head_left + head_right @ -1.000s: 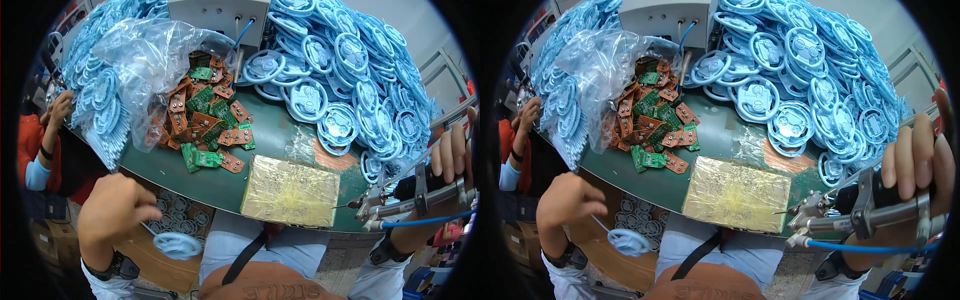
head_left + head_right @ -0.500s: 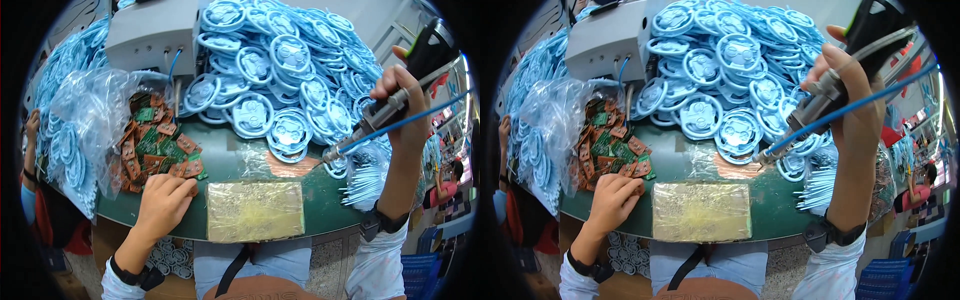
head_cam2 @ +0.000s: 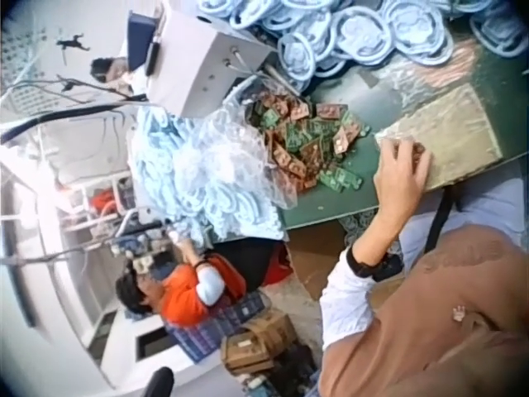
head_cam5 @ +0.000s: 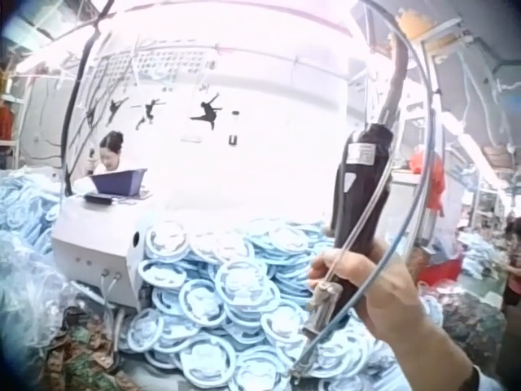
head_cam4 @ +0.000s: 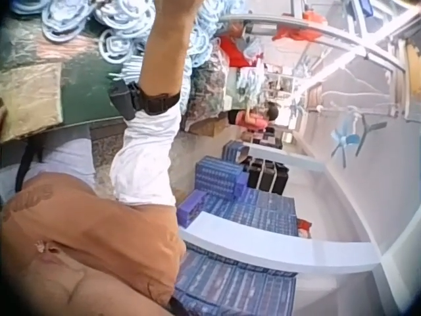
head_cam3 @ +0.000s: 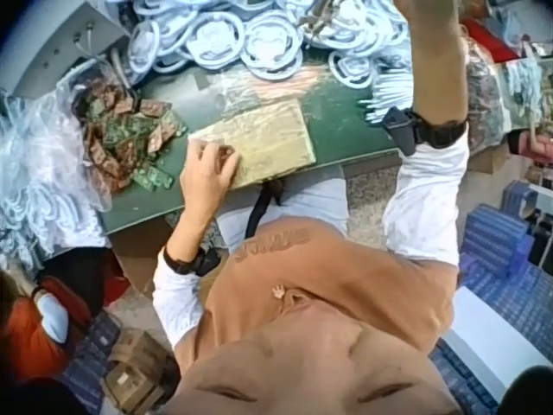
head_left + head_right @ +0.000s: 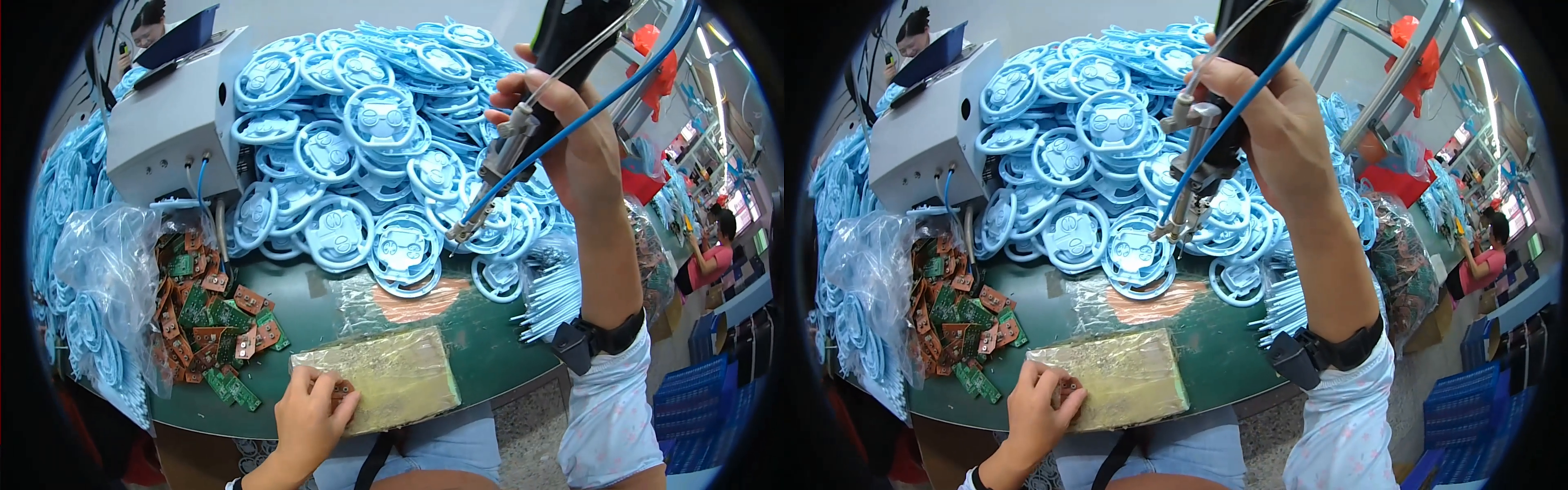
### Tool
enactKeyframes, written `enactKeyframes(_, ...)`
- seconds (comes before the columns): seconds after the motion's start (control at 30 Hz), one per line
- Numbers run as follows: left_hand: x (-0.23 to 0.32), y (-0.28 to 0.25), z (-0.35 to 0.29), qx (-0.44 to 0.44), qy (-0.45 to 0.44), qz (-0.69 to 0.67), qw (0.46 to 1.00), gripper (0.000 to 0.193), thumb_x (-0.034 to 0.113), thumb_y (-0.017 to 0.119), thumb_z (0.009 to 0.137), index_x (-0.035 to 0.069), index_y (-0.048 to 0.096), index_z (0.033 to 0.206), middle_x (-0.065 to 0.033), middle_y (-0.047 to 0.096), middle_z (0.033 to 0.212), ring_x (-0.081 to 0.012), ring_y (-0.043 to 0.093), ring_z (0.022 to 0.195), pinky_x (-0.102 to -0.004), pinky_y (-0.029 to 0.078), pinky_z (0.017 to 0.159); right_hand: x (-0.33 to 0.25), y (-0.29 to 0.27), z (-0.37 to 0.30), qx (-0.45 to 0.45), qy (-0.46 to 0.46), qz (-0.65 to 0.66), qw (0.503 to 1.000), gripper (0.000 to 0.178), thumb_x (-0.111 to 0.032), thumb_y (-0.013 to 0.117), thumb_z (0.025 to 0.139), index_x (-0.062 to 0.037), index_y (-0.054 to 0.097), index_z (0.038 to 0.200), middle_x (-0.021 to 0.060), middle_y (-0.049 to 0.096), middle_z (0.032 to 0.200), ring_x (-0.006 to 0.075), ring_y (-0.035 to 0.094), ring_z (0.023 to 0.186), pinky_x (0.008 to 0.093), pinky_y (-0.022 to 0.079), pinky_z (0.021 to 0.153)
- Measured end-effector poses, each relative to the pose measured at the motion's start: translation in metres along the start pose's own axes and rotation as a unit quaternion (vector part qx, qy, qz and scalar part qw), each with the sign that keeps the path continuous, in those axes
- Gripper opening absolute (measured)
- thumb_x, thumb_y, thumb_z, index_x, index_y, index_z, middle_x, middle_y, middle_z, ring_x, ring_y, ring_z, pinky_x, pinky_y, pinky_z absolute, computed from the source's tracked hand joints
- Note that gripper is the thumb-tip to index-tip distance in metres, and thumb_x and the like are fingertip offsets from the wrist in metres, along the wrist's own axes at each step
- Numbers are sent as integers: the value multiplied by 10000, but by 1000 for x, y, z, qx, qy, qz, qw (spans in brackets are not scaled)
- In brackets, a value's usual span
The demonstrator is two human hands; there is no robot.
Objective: The recorder is assembling small electronic components into plastic housings using a pneumatic press and hand tools.
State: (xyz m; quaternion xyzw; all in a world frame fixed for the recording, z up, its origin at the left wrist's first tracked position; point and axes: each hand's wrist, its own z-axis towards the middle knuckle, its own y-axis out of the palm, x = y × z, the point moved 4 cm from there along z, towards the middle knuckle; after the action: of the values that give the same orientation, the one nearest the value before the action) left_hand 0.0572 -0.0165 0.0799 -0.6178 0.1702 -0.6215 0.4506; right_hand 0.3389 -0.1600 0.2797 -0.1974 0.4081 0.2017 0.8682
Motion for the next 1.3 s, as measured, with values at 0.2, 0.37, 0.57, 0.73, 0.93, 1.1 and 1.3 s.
enactKeyframes(0.2, -8, -3, -7, -38, -9, -77, 996, 196, 150, 795, 745, 71, 668, 872, -58, 572, 840, -234, 618, 699, -348, 508, 590, -2, -6, -2, -12, -21, 54, 998, 379, -338, 661, 927, -20, 599, 1124, 90, 657, 970, 135, 654, 915, 275, 564, 759)
enactKeyframes(0.37, -10, -5, -4, -58, 10, -88, 994, 148, 45, 784, 737, 19, 670, 828, -76, 573, 842, -199, 602, 680, -301, 498, 590, 6, -10, 1, -44, -27, 75, 996, 412, -397, 612, 956, -27, 593, 1137, 104, 658, 1002, 136, 657, 919, 279, 583, 742)
enactKeyframes(0.57, -5, -15, -4, -94, -38, -118, 988, 150, 21, 771, 742, 20, 719, 883, -84, 590, 850, -209, 609, 708, -294, 496, 617, 2, -34, 1, 47, -54, 55, 996, 510, -492, 483, 999, -26, 623, 1152, 111, 676, 1052, 177, 657, 981, 347, 560, 823)
enactKeyframes(0.73, 1, -20, -3, -85, 29, -134, 987, 126, 53, 698, 838, 13, 679, 956, -129, 618, 943, -291, 630, 842, -337, 506, 726, 32, -106, 5, 130, -56, -336, 931, 422, -384, 593, 945, 5, 648, 1100, 149, 702, 1036, 246, 675, 982, 404, 550, 795)
enactKeyframes(0.93, 1, -18, -5, -75, 30, -123, 989, 112, 40, 707, 819, 3, 684, 922, -139, 616, 925, -299, 631, 838, -344, 506, 727, 146, -186, -39, 137, 144, -651, 733, 314, -245, 702, 816, -2, 679, 1014, 194, 688, 862, 359, 677, 847, 468, 521, 790)
enactKeyframes(1.1, -10, -13, -11, -46, 13, -111, 993, 160, 5, 764, 746, 27, 731, 900, -96, 603, 824, -223, 610, 712, -304, 491, 615, 60, -144, -58, 115, 40, -476, 871, 200, -108, 687, 866, -20, 693, 1045, 68, 661, 739, 127, 609, 667, 282, 465, 614)
enactKeyframes(1.3, -15, -14, -16, -11, -17, -106, 994, 173, 10, 760, 747, 38, 737, 916, -85, 599, 801, -226, 617, 686, -316, 494, 604, 23, 37, -123, -368, -30, -212, 905, 246, -69, 687, 827, -65, 679, 1074, 112, 628, 939, 268, 625, 854, 343, 503, 723)
